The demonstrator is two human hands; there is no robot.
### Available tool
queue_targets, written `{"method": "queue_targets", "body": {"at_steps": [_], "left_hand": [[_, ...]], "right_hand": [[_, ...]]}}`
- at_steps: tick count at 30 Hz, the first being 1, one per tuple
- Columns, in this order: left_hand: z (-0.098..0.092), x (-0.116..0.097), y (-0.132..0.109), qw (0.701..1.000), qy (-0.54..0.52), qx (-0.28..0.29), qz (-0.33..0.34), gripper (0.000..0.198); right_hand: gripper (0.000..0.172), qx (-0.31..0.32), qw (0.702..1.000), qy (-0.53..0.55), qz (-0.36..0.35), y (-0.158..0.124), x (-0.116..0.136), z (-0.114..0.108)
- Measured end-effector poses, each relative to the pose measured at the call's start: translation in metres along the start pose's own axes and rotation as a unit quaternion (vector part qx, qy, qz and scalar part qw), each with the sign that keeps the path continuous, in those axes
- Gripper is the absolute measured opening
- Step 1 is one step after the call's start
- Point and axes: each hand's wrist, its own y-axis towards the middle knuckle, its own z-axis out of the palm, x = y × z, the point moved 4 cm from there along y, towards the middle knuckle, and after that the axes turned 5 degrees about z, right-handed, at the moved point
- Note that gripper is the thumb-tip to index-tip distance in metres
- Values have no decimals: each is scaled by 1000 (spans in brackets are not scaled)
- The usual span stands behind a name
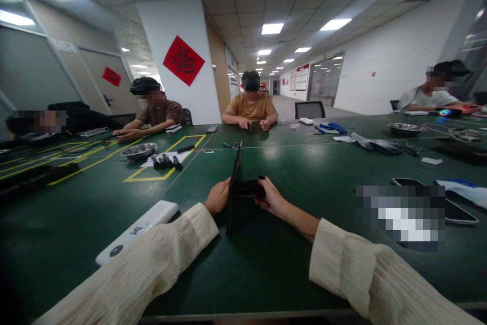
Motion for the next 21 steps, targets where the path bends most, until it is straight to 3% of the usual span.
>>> {"method": "queue_targets", "body": {"at_steps": [16,21], "left_hand": [[1,1,1,1000,16,9,-10,37],[1,1,1,1000,5,-7,-4,43]], "right_hand": [[24,8,1000,-9,1,0,0,0],[23,2,1000,-11,3,0,1,0]]}}
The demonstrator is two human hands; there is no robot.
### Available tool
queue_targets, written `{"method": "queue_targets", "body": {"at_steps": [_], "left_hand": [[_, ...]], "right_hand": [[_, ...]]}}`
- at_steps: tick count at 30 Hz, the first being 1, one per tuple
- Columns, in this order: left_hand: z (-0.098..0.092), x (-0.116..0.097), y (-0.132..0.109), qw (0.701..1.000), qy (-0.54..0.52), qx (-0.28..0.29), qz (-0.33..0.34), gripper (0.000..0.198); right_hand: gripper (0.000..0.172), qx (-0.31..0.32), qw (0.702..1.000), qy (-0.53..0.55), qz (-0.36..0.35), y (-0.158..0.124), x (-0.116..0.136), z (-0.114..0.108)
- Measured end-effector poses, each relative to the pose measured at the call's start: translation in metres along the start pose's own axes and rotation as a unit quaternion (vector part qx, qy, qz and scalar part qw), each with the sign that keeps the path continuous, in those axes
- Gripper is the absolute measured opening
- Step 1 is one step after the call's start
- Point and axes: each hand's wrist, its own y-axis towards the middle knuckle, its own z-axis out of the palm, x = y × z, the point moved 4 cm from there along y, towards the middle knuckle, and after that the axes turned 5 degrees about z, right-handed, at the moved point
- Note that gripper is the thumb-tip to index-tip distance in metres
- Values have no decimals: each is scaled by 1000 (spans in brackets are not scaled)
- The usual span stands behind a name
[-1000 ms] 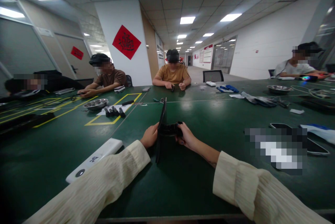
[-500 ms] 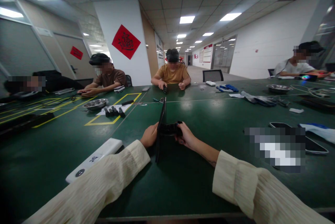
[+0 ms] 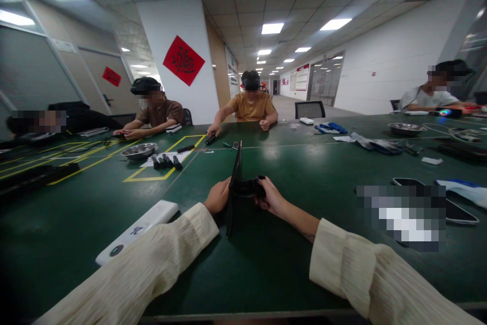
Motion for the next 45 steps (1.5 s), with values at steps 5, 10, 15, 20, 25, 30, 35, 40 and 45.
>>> {"method": "queue_targets", "body": {"at_steps": [5,10,15,20,25,30,35,40,45], "left_hand": [[1,-1,1,1000,17,3,-9,40],[0,0,0,1000,17,6,-13,37],[0,0,0,1000,14,1,-4,42],[0,0,0,1000,24,1,-9,39],[-1,-1,0,1000,16,8,-7,36],[-1,-2,0,1000,16,8,-11,40],[0,-1,1,1000,17,10,-13,38],[0,-1,0,1000,7,10,-7,39],[0,1,0,1000,-3,3,-17,41]], "right_hand": [[24,3,1000,11,-1,1,-1,0],[25,4,1000,6,2,0,0,1],[26,6,1000,7,-3,0,0,1],[23,5,1000,6,-5,1,-1,0],[27,8,1000,3,-5,3,-3,-2],[26,6,1000,4,-2,4,-4,-2],[23,0,1000,-4,-1,2,-2,0],[23,1,1000,-2,6,1,-1,0],[23,5,1000,-1,0,1,-1,-1]]}}
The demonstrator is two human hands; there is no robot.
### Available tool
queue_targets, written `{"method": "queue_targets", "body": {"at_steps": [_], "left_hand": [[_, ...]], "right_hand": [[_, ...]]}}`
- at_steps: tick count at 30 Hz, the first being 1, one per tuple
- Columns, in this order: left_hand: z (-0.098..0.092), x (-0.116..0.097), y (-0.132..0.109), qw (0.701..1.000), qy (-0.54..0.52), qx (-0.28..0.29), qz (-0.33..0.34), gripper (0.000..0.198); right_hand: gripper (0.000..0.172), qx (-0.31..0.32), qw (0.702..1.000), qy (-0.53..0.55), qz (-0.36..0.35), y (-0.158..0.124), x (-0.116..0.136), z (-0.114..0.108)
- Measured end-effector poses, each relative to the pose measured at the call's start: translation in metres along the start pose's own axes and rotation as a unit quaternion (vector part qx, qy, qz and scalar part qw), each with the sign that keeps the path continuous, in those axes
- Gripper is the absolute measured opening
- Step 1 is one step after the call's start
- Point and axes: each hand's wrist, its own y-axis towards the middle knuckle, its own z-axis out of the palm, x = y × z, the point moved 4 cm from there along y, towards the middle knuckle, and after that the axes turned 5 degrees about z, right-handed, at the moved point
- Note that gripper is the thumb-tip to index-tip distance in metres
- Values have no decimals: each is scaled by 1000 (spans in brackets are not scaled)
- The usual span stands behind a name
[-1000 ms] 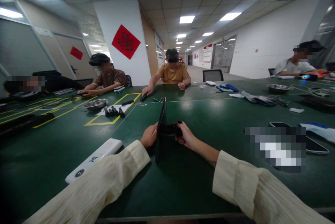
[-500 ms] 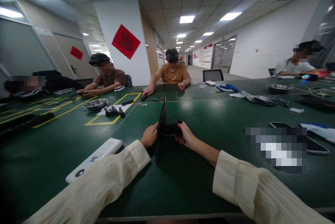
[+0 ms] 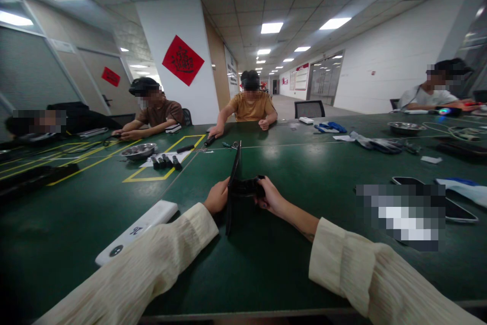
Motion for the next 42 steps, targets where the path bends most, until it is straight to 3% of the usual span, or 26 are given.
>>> {"method": "queue_targets", "body": {"at_steps": [22,42], "left_hand": [[-3,-5,-1,1000,10,3,1,37],[-7,-8,-2,998,65,-11,-6,54]], "right_hand": [[24,-10,1000,3,7,-3,3,3],[23,8,1000,-4,0,0,1,1]]}}
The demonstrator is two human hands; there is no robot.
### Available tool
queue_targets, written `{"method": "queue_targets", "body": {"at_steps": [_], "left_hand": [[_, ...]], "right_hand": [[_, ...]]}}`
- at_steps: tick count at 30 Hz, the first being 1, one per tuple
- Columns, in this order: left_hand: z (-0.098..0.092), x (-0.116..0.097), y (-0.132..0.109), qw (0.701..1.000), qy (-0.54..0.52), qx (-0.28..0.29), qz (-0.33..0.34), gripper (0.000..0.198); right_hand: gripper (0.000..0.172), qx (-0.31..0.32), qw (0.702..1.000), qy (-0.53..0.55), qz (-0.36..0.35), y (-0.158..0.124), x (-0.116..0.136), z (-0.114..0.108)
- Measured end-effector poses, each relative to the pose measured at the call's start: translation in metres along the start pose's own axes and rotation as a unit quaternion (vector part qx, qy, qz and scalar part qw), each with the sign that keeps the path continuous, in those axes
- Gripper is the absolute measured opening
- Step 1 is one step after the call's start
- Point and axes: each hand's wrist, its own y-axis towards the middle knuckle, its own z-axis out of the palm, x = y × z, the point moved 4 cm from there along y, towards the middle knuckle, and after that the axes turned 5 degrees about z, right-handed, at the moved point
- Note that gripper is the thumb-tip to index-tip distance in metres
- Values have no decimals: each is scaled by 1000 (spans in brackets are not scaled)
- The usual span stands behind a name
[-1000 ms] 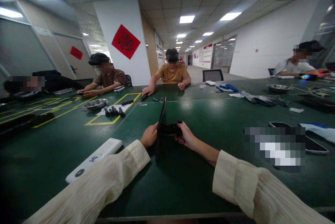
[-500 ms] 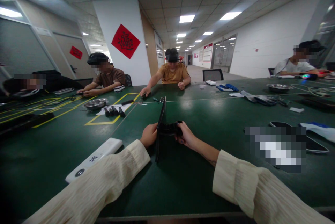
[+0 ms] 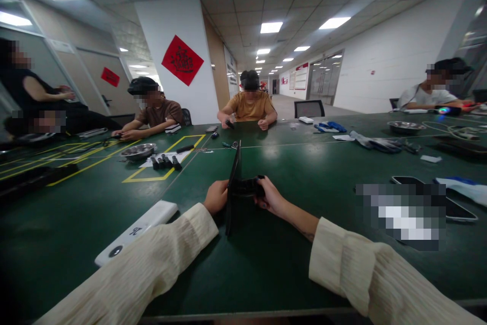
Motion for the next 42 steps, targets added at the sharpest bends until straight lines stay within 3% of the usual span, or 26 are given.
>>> {"method": "queue_targets", "body": {"at_steps": [42], "left_hand": [[2,2,1,1000,-1,-5,-10,52]], "right_hand": [[23,-4,1000,7,-2,-2,4,5]]}}
